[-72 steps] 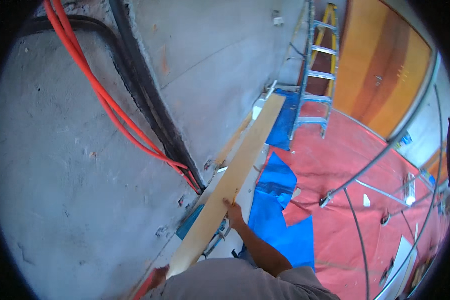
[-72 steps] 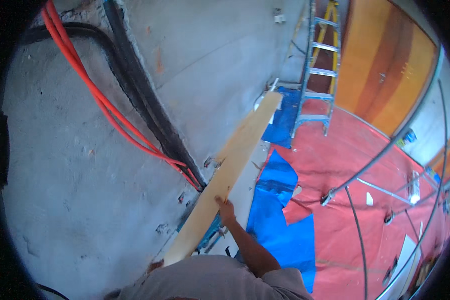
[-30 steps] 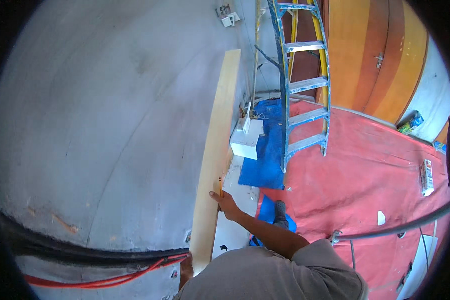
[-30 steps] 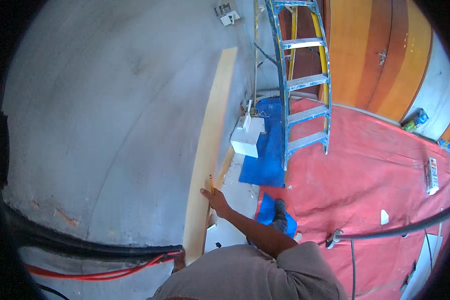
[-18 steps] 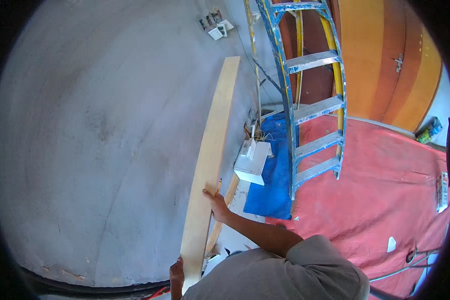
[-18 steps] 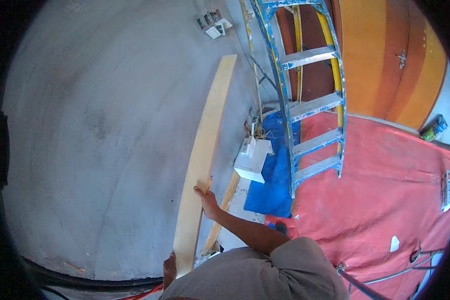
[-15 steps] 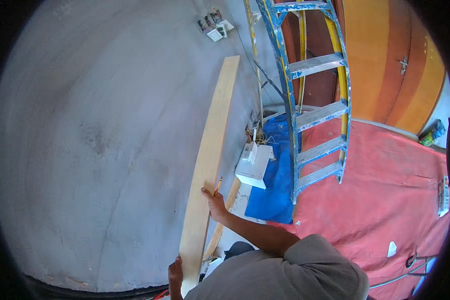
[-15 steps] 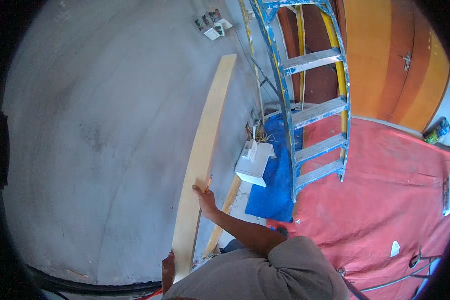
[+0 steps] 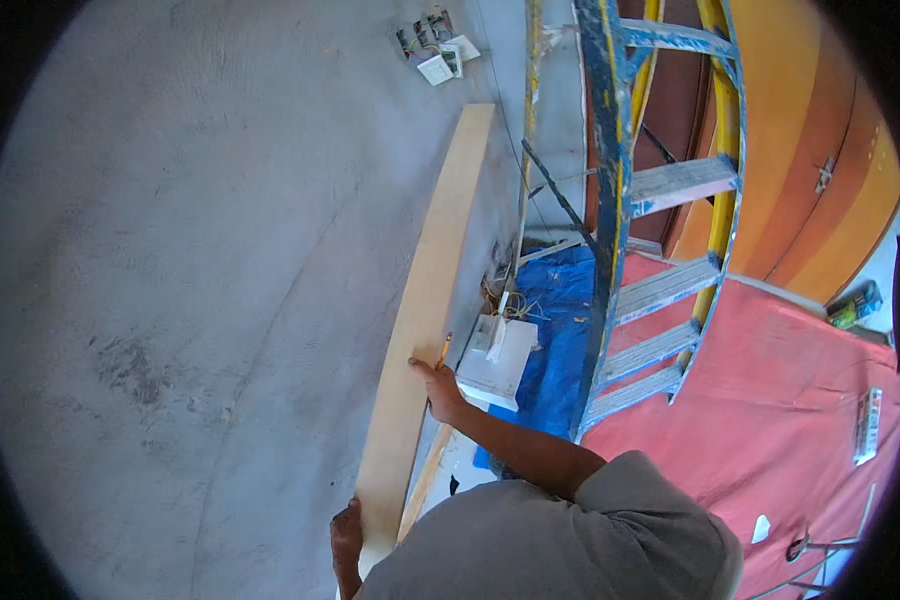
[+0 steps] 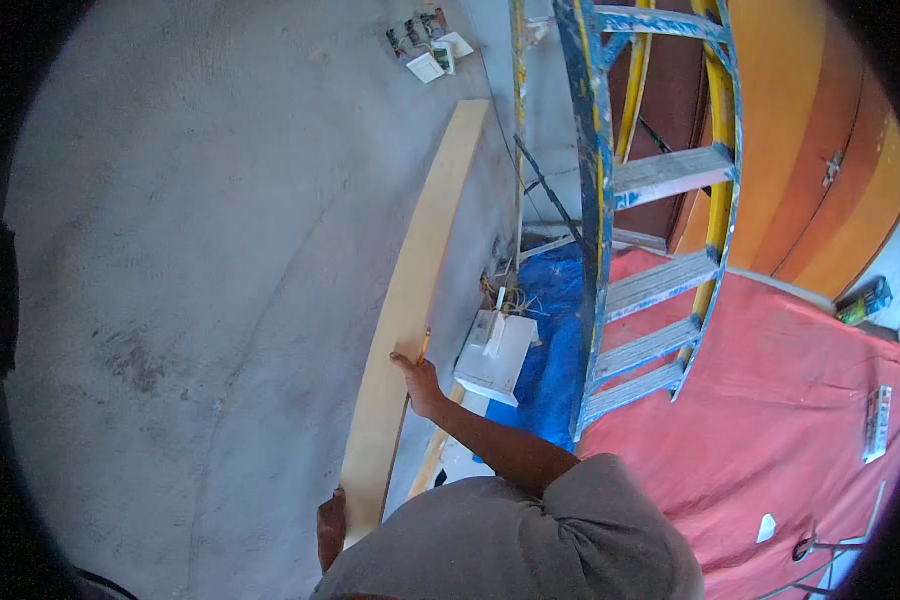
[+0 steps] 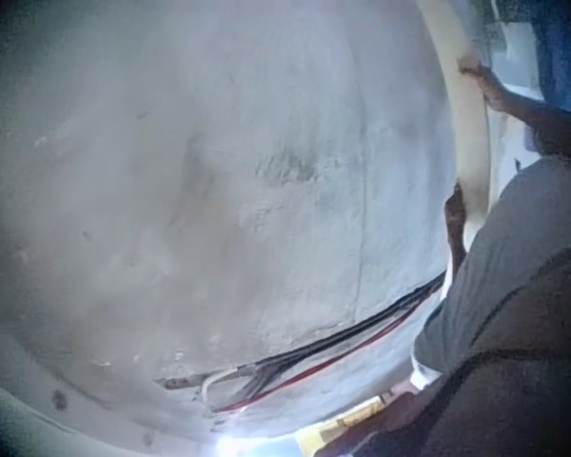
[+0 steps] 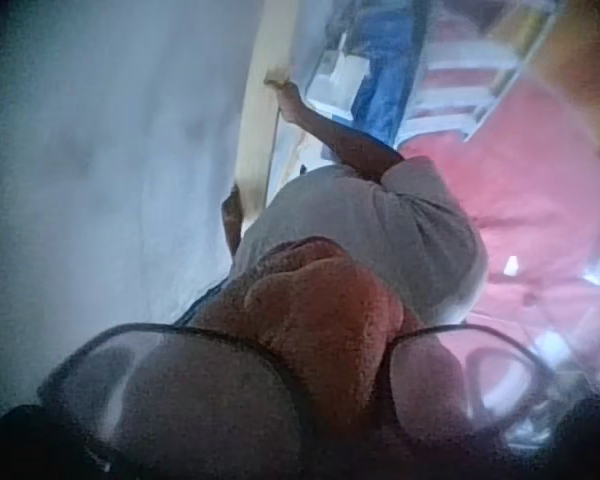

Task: The person prepares a thin strip of wood, picks it up, and carries it to a wall where they hold it in a curved position and mark a point on the wall with a pencil.

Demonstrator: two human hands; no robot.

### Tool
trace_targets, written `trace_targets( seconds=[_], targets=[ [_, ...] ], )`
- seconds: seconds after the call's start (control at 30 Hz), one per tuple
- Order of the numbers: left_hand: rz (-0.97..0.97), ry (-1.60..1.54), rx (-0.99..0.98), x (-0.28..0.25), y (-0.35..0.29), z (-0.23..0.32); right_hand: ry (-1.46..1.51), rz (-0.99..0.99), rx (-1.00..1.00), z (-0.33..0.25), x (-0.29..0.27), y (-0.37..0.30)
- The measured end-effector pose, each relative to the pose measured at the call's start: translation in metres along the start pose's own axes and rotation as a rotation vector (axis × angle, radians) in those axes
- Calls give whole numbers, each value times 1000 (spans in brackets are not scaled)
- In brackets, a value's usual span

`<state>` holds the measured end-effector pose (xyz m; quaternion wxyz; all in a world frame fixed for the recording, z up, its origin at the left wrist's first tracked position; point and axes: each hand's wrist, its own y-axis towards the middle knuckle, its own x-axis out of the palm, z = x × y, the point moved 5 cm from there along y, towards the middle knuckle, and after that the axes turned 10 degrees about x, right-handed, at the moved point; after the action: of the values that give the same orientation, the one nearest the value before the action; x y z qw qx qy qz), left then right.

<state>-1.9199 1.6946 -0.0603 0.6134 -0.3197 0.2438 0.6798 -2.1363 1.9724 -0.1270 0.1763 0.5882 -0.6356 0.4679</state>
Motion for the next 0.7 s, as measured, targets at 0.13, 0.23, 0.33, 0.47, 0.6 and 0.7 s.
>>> trace_targets(
  seconds=[0.13, 0.23, 0.33, 0.47, 0.6, 0.7],
  targets=[
    [4, -76, -8, 10, 43, -52, 20, -5, -48, -26, 5, 49],
    [-14, 72, 323, 13, 65, -46, 129, -8, -62, -51, 7, 72],
    [-20, 15, 197, 13, 79, -15, 195, 53, -43, -69, 10, 86],
    [-33, 93, 154, 11, 95, 27, 204, 95, 5, -86, 2, 99],
    [-143, 258, 335, 27, 119, -41, 247, 6, 10, -93, 0, 119],
    [-92, 248, 302, 28, 130, -27, 247, -9, 34, -110, -2, 133]
  ],
)
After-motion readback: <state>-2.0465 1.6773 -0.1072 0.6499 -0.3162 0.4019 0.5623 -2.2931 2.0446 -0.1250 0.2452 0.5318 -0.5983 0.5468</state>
